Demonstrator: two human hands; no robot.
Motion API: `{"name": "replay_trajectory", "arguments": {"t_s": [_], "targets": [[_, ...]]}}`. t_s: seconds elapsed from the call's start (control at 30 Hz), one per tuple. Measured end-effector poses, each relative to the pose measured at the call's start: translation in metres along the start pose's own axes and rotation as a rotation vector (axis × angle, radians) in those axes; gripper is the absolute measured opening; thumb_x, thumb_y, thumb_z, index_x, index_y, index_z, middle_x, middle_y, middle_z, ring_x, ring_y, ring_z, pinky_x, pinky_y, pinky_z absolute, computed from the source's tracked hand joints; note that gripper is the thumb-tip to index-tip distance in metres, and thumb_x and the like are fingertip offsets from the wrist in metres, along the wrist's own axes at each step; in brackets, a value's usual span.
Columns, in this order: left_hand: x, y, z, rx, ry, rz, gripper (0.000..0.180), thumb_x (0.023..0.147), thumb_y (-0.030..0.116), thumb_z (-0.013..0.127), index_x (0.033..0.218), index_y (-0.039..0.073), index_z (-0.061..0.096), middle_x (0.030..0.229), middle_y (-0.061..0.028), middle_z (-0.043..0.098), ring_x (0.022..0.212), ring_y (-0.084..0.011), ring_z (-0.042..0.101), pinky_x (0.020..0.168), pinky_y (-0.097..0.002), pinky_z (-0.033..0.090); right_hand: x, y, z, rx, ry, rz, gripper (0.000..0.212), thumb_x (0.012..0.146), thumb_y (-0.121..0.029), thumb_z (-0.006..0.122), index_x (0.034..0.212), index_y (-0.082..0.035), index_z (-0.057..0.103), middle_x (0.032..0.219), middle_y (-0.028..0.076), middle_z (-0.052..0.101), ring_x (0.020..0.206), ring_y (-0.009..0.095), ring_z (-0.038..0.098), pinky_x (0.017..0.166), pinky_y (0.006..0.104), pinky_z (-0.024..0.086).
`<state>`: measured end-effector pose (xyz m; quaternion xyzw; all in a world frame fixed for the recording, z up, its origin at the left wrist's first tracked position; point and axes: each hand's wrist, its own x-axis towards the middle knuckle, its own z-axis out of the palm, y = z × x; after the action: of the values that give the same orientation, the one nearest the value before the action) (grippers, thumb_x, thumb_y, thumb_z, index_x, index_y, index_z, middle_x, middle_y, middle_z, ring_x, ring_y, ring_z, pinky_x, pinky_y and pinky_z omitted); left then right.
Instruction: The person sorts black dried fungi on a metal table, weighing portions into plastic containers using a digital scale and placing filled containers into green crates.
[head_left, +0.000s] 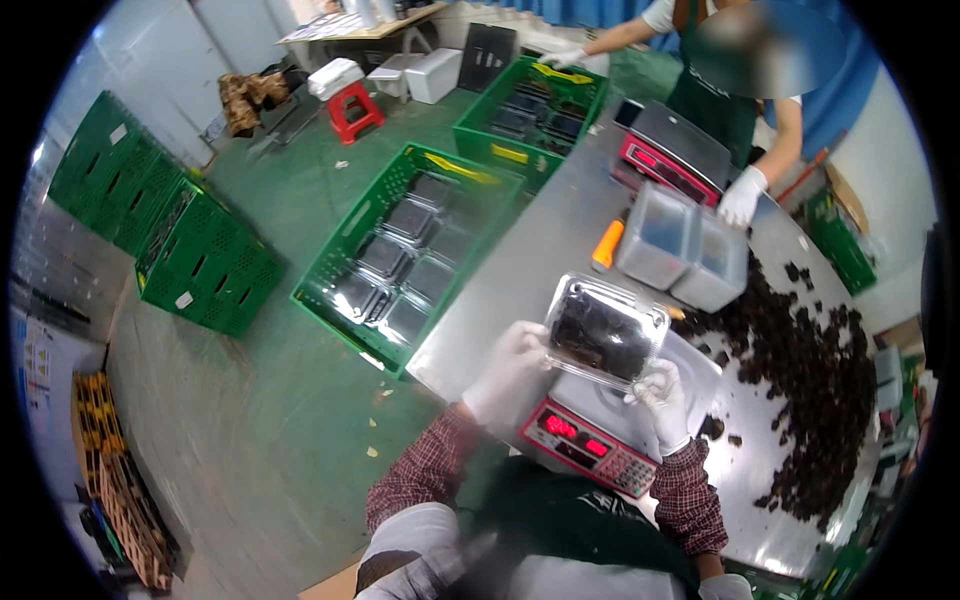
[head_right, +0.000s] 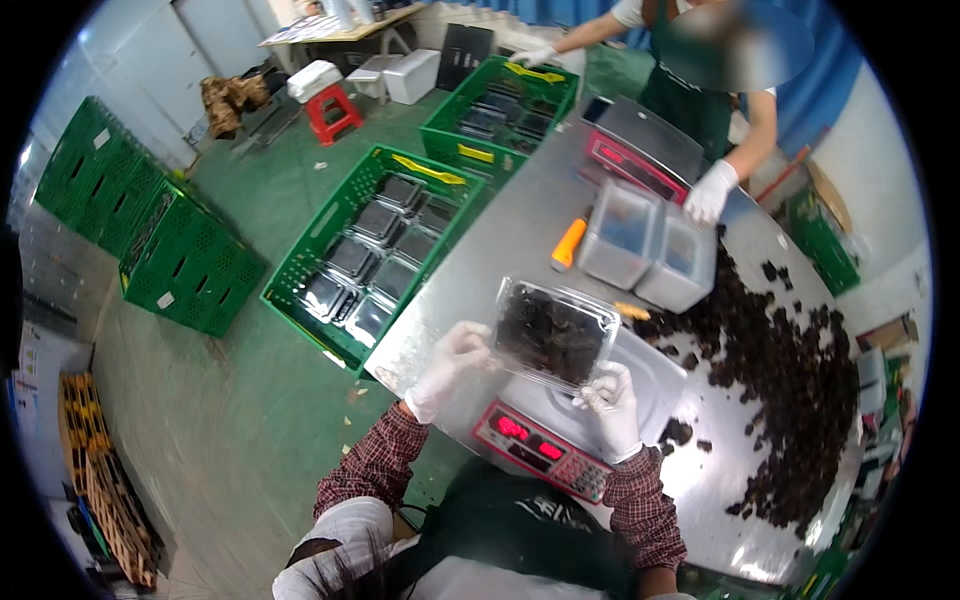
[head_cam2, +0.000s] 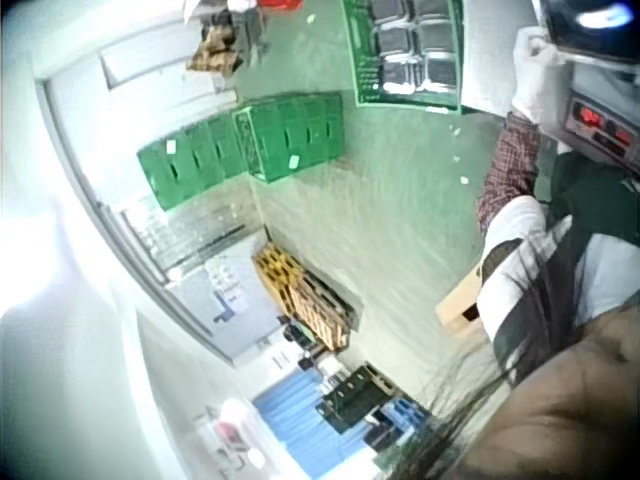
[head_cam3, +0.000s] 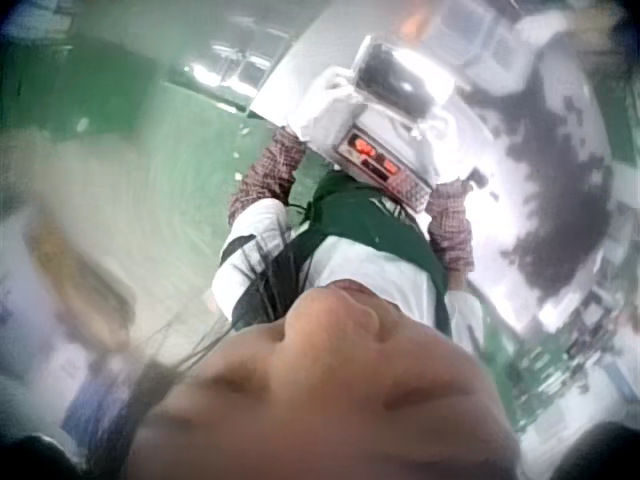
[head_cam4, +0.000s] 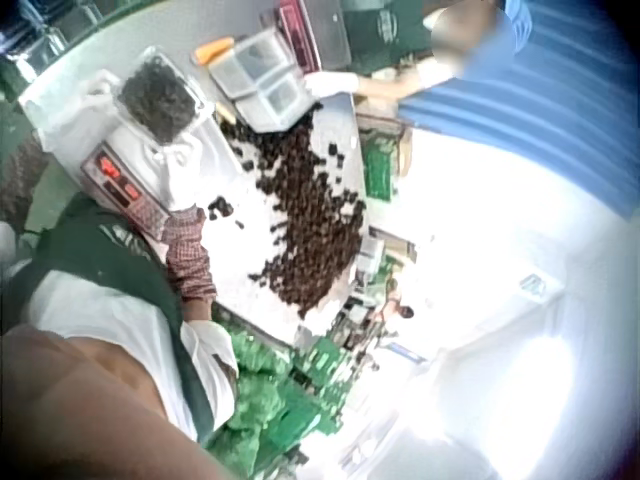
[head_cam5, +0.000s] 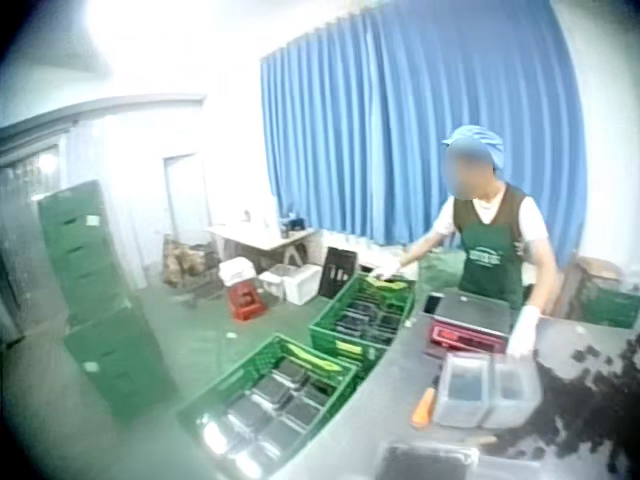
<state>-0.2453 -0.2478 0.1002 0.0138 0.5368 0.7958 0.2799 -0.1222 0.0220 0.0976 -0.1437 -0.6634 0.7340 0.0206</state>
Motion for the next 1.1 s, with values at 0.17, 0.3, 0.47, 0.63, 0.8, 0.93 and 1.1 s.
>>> {"name": "replay_trajectory", "arguments": {"t_s": [0.17, 0.3, 0.47, 0.63, 0.8, 0.93, 1.1], "targets": [[0.037, 0.017, -0.131, -0.142, 0.557, 0.229, 0.029, 0.098, 0.012, 0.053, 0.125, 0.004, 0.058, 0.103, -0.0075, 0.067, 0.085, -0.0155, 0.066, 0.073, -0.0289, 0.056, 0.079, -0.076, -0.025, -0.856, 0.174, -0.328, 0.04, 0.083, -0.005, 0.07, 0.122, -0.003, 0.063, 0.118, 0.013, 0.064, 0.108, 0.028, 0.061, 0.096, 0.0366, 0.047], [0.09, 0.018, -0.252, -0.224, 0.811, 0.276, 0.027, 0.098, 0.009, 0.054, 0.122, 0.001, 0.06, 0.093, -0.0041, 0.064, 0.08, -0.0178, 0.065, 0.07, -0.0315, 0.057, 0.136, -0.068, -0.162, -1.517, 0.32, -0.624, 0.043, 0.087, -0.008, 0.066, 0.128, -0.003, 0.056, 0.125, 0.018, 0.06, 0.119, 0.036, 0.055, 0.103, 0.043, 0.042], [0.197, -0.005, -0.331, -0.308, 0.846, 0.203, 0.028, 0.095, 0.007, 0.059, 0.123, 0.0, 0.062, 0.085, -0.0051, 0.065, 0.067, -0.0141, 0.061, 0.061, -0.0318, 0.056, 0.172, -0.049, -0.203, -1.815, 0.051, -0.408, 0.042, 0.087, -0.012, 0.064, 0.128, -0.005, 0.056, 0.12, 0.016, 0.062, 0.114, 0.032, 0.056, 0.106, 0.0483, 0.037], [0.284, 0.002, -0.344, -0.145, 0.621, 0.056, 0.069, 0.096, 0.038, 0.057, 0.154, 0.014, 0.028, 0.126, -0.0133, 0.058, 0.084, -0.024, 0.064, 0.066, -0.0362, 0.052, 0.194, -0.051, -0.2, -1.855, -0.013, -0.53, 0.035, 0.086, -0.01, 0.06, 0.121, -0.006, 0.059, 0.101, 0.012, 0.067, 0.1, 0.031, 0.062, 0.104, 0.0485, 0.038], [0.316, -0.029, -0.312, 0.532, 0.917, 0.009, 0.079, 0.094, 0.046, 0.057, 0.152, 0.0, 0.027, 0.154, -0.0278, 0.03, 0.14, -0.0371, 0.037, 0.112, -0.0417, 0.034, 0.205, -0.049, -0.222, -1.899, 0.023, -0.556, 0.023, 0.09, -0.017, 0.055, 0.102, -0.004, 0.069, 0.087, 0.018, 0.067, 0.084, 0.035, 0.066, 0.08, 0.043, 0.053], [0.289, -0.027, -0.229, 0.47, 0.65, 0.21, 0.064, 0.095, 0.016, 0.063, 0.15, 0.001, 0.033, 0.154, -0.0184, 0.035, 0.141, -0.0295, 0.036, 0.117, -0.0377, 0.028, 0.194, -0.058, -0.2, -1.353, 0.287, -0.372, 0.019, 0.087, -0.021, 0.061, 0.09, -0.003, 0.065, 0.081, 0.015, 0.065, 0.082, 0.034, 0.063, 0.078, 0.0434, 0.049], [0.209, 0.019, -0.114, 0.767, 0.422, 0.529, 0.052, 0.095, 0.008, 0.058, 0.144, 0.001, 0.042, 0.149, -0.0198, 0.039, 0.14, -0.0318, 0.036, 0.117, -0.0423, 0.027, 0.129, -0.116, -0.095, -1.947, 0.142, -0.302, 0.019, 0.075, -0.022, 0.064, 0.09, -0.012, 0.068, 0.064, 0.002, 0.058, 0.061, 0.021, 0.061, 0.061, 0.0355, 0.049]]}}
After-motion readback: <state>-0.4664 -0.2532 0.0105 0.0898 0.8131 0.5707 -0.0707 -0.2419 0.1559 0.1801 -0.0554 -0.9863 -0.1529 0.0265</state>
